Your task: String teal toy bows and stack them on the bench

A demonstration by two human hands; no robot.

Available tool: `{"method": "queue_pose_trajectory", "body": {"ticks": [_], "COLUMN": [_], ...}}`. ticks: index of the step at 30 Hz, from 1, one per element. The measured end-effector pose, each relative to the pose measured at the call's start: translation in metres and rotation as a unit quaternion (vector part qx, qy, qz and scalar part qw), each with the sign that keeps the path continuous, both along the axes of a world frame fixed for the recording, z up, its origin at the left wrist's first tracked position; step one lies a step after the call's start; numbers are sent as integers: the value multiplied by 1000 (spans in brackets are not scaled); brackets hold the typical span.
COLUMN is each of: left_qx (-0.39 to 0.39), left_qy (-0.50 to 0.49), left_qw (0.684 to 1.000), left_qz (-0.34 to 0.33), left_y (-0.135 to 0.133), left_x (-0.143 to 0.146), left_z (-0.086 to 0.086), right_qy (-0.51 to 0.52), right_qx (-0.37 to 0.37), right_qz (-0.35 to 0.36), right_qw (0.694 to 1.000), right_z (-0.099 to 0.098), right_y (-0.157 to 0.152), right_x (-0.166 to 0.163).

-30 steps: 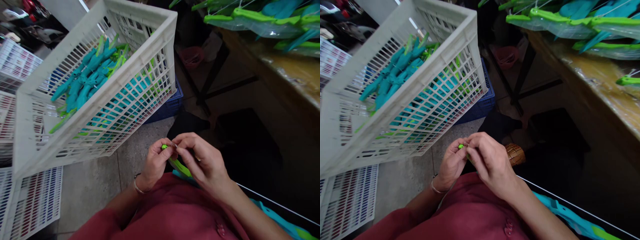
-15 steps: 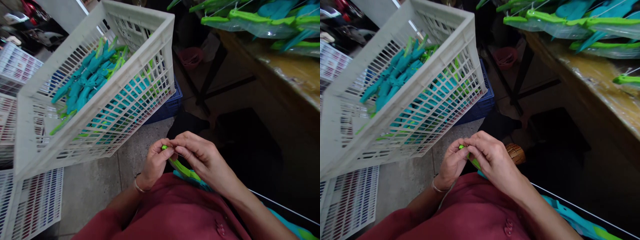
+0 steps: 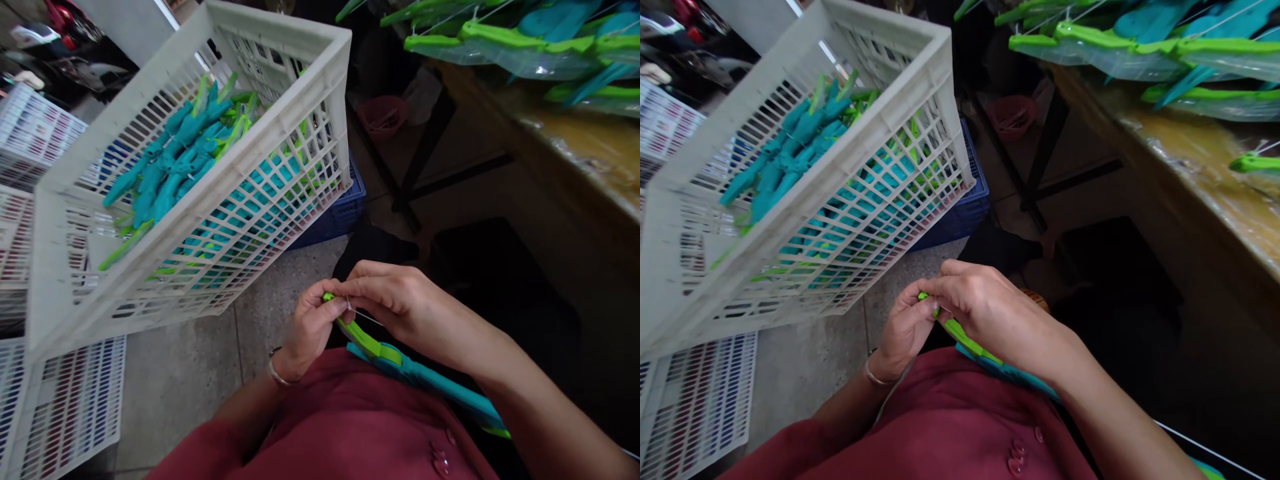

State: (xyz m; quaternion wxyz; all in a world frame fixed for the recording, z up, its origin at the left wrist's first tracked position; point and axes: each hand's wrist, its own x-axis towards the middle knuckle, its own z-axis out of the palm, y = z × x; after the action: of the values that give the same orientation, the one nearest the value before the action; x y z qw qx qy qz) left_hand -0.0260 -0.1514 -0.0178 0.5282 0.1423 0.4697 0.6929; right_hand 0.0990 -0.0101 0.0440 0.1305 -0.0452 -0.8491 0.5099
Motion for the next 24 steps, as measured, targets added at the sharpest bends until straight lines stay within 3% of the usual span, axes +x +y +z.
{"method": "queue_pose_trajectory", "body": {"ticks": [8, 12, 18, 24], "left_qx": [-6, 2, -6, -38], "left_qy": [12, 41, 104, 150], "left_qw": [1000, 999, 994, 988], "left_qz": [-17, -28, -29, -3], "left_y": [1, 1, -3, -5], "left_x": [4, 4, 6, 9], "left_z": [-2, -5, -10, -11], "right_qy": [22, 32, 45, 23], "right_qx": [-52, -154, -316, -290], "right_qz": [-93, -144, -214, -251], "right_qw": [994, 977, 923, 923], "right_z": [-18, -23, -40, -42], "right_y": [-7, -16, -32, -40], "right_x": [-3, 1, 1, -2]}}
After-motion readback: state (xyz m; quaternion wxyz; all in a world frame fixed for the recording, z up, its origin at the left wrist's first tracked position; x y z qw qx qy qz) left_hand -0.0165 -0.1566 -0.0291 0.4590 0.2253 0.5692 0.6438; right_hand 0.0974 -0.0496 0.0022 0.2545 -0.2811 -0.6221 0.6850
